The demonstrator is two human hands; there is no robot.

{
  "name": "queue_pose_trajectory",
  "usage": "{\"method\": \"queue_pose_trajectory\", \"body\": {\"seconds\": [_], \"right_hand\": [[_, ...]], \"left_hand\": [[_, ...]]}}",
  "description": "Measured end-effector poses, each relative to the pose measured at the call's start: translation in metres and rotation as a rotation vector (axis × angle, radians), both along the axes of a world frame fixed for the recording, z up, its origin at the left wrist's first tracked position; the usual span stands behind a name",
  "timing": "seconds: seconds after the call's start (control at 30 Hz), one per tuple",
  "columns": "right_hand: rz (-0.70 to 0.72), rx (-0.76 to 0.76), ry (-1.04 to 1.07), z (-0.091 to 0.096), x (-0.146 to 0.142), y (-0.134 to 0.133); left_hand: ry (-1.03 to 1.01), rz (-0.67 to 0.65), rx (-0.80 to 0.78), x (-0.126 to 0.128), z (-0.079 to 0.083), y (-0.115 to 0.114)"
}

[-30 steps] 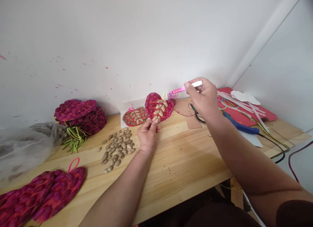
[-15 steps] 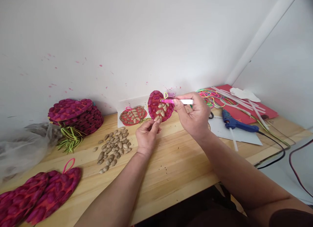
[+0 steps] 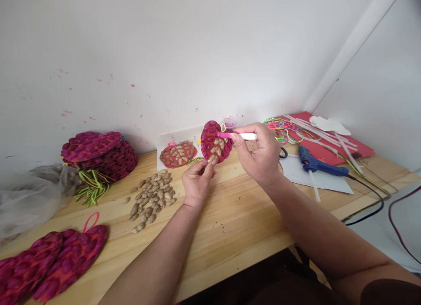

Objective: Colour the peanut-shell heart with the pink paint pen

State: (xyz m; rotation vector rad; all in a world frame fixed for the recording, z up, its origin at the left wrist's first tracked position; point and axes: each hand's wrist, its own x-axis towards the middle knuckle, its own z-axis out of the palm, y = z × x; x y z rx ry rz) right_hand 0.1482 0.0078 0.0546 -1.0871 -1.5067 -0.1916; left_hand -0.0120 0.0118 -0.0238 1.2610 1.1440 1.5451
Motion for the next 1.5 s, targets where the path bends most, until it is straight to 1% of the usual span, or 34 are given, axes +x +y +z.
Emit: {"method": "queue_pose_trajectory", "body": {"seconds": [0.17,0.4,0.6,0.73,1.0,1.2,1.4,1.5], "right_hand": [[0.001,-0.005,-0.009,-0.001,0.002,0.003],[-0.004,0.006,0.033,-0.004,0.004,0.005],[0.004,-0.014,0.039,-0.006,0.007,0.009],[-0.016,-0.013,0.047,-0.006,0.010,0.011],[0.089,0.003,0.089,-0.008,0.004,0.008],[0.064,0.026,0.051,-0.009,0.005,0.011],[0.062,0.011,0.093,-0.008,0.007,0.011],[0.096,0.011,0.117,-0.008,0.006,0.010]], "left_hand": [[0.010,0.001,-0.009,-0.001,0.002,-0.001],[-0.010,-0.019,-0.040,-0.001,0.003,-0.002],[-0.019,-0.030,-0.040,-0.002,0.000,0.000],[-0.039,-0.047,-0.051,-0.003,-0.002,0.000],[-0.040,-0.057,-0.071,-0.001,0.001,-0.002],[-0.037,-0.047,-0.060,-0.001,0.000,-0.003],[-0.054,-0.064,-0.077,-0.002,-0.003,-0.001],[-0.057,-0.064,-0.077,-0.002,-0.002,-0.001]]}}
